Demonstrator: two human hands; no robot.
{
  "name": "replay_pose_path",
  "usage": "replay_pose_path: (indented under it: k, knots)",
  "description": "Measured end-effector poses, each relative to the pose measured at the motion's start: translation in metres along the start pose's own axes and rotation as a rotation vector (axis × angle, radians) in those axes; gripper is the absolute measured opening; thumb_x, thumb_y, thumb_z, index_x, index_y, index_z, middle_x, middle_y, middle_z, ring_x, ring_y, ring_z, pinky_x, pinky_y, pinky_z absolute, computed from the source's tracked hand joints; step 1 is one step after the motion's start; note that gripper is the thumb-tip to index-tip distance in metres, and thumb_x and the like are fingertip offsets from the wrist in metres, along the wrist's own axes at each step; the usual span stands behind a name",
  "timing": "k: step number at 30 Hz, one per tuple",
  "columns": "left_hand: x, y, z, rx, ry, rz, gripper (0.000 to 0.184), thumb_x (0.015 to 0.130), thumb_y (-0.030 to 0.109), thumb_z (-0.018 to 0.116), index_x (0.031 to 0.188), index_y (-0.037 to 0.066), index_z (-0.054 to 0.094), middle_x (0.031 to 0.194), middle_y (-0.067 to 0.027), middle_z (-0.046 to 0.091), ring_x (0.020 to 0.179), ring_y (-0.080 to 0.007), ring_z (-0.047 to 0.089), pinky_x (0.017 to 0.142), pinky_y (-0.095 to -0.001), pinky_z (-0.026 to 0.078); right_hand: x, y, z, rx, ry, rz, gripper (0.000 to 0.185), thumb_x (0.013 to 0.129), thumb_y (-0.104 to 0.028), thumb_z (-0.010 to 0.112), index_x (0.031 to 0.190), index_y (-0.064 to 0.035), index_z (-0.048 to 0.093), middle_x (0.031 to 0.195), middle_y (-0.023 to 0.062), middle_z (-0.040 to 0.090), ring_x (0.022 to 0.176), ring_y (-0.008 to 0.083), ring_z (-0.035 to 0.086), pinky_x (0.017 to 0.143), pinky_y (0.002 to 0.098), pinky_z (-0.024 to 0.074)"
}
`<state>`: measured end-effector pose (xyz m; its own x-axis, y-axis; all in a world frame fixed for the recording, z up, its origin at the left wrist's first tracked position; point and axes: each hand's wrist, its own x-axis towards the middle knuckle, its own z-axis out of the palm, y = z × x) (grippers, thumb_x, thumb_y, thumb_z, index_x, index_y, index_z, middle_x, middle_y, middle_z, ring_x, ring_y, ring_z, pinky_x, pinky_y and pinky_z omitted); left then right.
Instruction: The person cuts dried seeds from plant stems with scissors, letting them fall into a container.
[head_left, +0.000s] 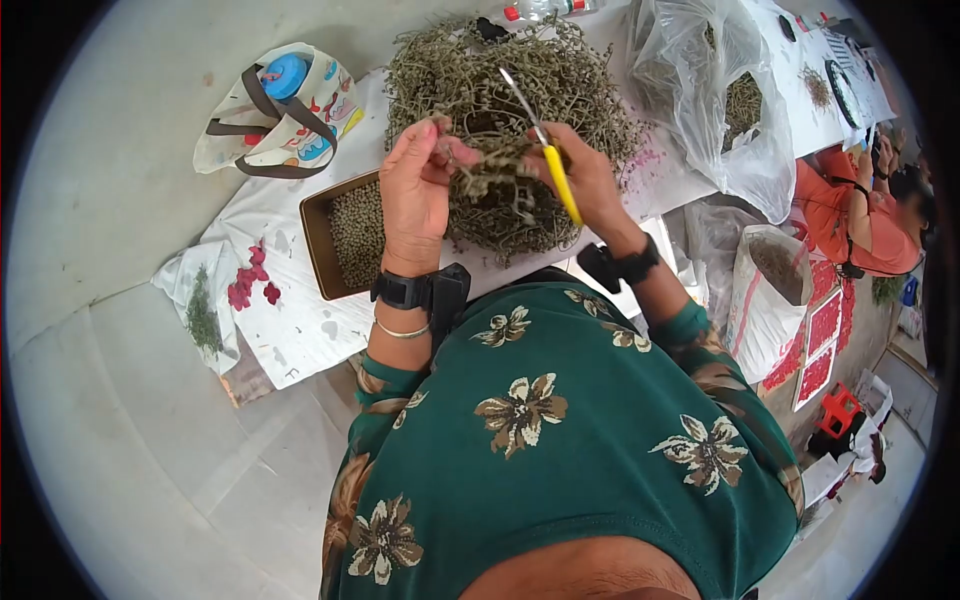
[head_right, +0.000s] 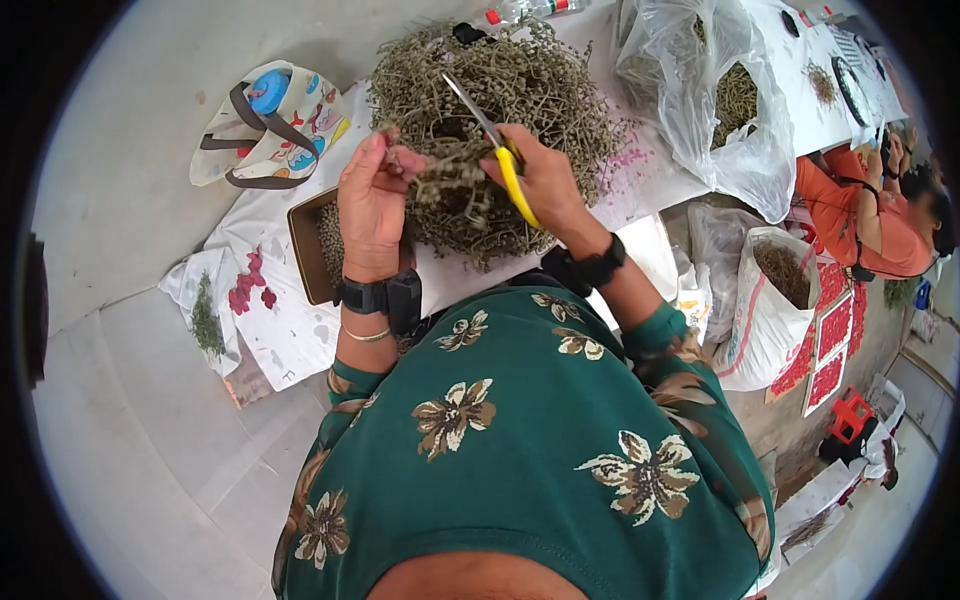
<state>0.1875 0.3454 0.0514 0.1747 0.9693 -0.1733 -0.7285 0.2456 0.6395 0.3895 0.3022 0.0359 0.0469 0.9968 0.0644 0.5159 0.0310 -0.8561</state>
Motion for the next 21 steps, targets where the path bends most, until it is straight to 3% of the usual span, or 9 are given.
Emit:
replay_pose_path:
  k: [2, 6, 9, 18, 21]
  knots:
    - [-0.002, 0.003, 0.003, 0.025, -0.048, -0.029, 0.016, 0.091, 0.008, 0.057, 0.102, -0.002, 0.062, 0.073, -0.0062, 0.062, 0.065, -0.0146, 0.057, 0.064, -0.0252, 0.047, 0.009, 0.027, 0.025, -0.104, 0.070, -0.058, 0.042, 0.077, -0.009, 0.071, 0.116, -0.0082, 0.054, 0.085, 0.0139, 0.064, 0.077, 0.0338, 0.063, 0.065, 0.0376, 0.0503]
    - [-0.016, 0.004, 0.015, 0.325, -0.008, 0.058, 0.019, 0.093, 0.011, 0.054, 0.104, -0.004, 0.059, 0.068, -0.0051, 0.058, 0.063, -0.0140, 0.054, 0.078, -0.0324, 0.048, 0.019, 0.047, 0.053, -0.348, 0.202, -0.158, 0.041, 0.077, -0.009, 0.068, 0.115, -0.0111, 0.053, 0.084, 0.0159, 0.063, 0.079, 0.0374, 0.061, 0.068, 0.0428, 0.0494]
    - [-0.028, -0.010, 0.012, 0.433, -0.066, 0.203, 0.017, 0.093, 0.010, 0.054, 0.099, -0.004, 0.061, 0.069, -0.0059, 0.059, 0.062, -0.0121, 0.054, 0.062, -0.0242, 0.045, 0.019, 0.054, 0.061, -0.438, 0.194, -0.120, 0.040, 0.076, -0.008, 0.065, 0.114, -0.0123, 0.052, 0.083, 0.0170, 0.061, 0.080, 0.0389, 0.059, 0.069, 0.0461, 0.0481]
    - [-0.046, -0.017, -0.009, 0.173, 0.105, 0.073, 0.017, 0.094, 0.011, 0.054, 0.099, -0.003, 0.060, 0.071, -0.0061, 0.059, 0.065, -0.0136, 0.055, 0.064, -0.0263, 0.047, 0.040, 0.067, 0.068, -0.480, 0.148, -0.022, 0.038, 0.075, -0.010, 0.065, 0.110, -0.0127, 0.051, 0.082, 0.0156, 0.060, 0.081, 0.0374, 0.058, 0.066, 0.0482, 0.0475]
    - [-0.045, -0.001, -0.016, 0.118, 0.199, -0.058, 0.016, 0.093, 0.012, 0.055, 0.099, -0.003, 0.060, 0.072, -0.0066, 0.059, 0.067, -0.0155, 0.057, 0.067, -0.0299, 0.049, 0.042, 0.061, 0.056, -0.442, 0.095, -0.002, 0.038, 0.076, -0.013, 0.067, 0.111, -0.0120, 0.052, 0.084, 0.0164, 0.062, 0.081, 0.0386, 0.059, 0.067, 0.0473, 0.0485]
